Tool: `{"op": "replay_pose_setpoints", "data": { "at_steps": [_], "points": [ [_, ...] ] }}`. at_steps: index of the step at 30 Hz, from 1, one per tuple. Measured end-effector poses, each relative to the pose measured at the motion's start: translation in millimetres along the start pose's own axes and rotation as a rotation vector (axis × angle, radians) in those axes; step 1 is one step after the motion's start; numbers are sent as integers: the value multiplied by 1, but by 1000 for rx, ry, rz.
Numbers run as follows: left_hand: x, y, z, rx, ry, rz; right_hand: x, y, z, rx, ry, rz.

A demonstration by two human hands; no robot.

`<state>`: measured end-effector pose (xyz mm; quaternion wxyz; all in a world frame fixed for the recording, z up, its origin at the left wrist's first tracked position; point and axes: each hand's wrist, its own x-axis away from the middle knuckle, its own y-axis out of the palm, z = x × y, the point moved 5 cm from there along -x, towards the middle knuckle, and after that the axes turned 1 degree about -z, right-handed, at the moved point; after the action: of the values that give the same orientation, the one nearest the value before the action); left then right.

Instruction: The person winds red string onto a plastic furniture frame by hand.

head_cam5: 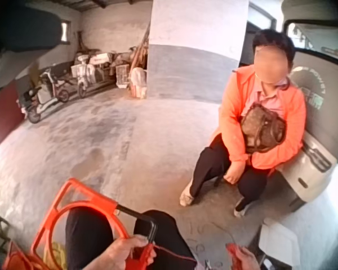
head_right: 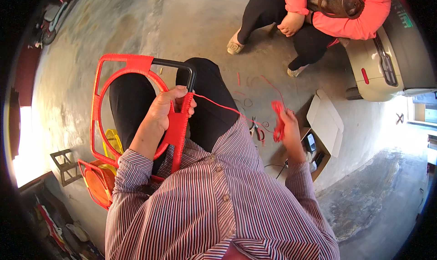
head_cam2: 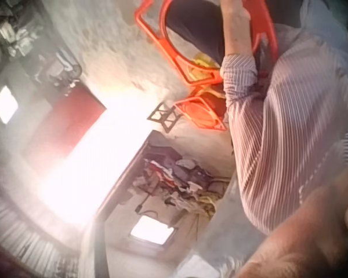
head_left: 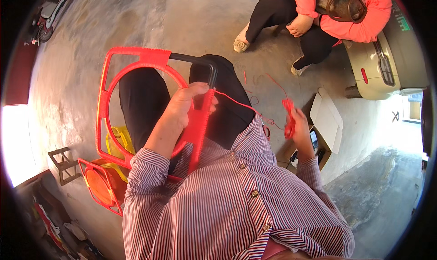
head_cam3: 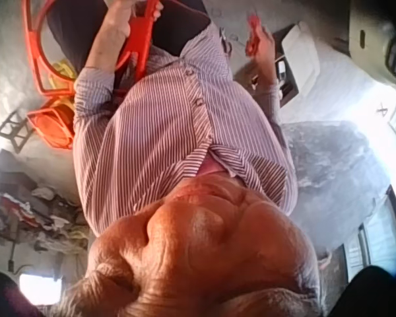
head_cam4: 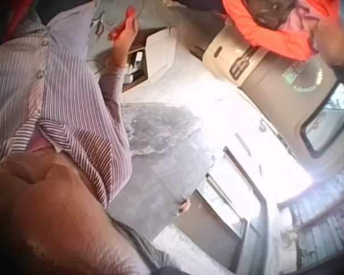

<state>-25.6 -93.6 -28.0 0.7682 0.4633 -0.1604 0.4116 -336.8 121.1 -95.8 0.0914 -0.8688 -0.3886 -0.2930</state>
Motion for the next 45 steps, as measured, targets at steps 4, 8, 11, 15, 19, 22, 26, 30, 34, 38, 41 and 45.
{"op": "replay_pose_setpoints", "data": {
  "at_steps": [4,8,11,15,19,22,26,30,34,38,41,45],
  "points": [
    [1,-1,-2,-3,137,-15,-1,111,-90,236,-370,-260],
    [4,-12,9,-25,559,137,30,221,-135,666,-742,-392],
    [10,-10,15,-17,682,44,28,267,-115,924,-1294,-544],
    [5,-2,4,134,407,-3,26,255,-120,736,-1362,-372],
    [3,1,6,211,215,-143,15,201,-112,485,-1024,-261],
    [0,1,4,239,126,-153,26,211,-89,722,-975,-336],
    [-6,-5,-4,220,141,-117,18,217,-69,563,-770,-477],
    [-7,-2,-10,40,64,-121,41,193,-114,572,-947,-411],
    [-3,2,-10,-9,-19,-102,95,163,-153,94,-1012,-773],
    [-6,0,-9,-34,8,-40,145,127,-154,-420,-562,-1352],
    [-4,5,-2,-62,14,20,165,90,-150,-277,-360,-1526],
    [-6,0,2,-88,-1,84,178,45,-140,-234,-513,-945]
  ]
}}
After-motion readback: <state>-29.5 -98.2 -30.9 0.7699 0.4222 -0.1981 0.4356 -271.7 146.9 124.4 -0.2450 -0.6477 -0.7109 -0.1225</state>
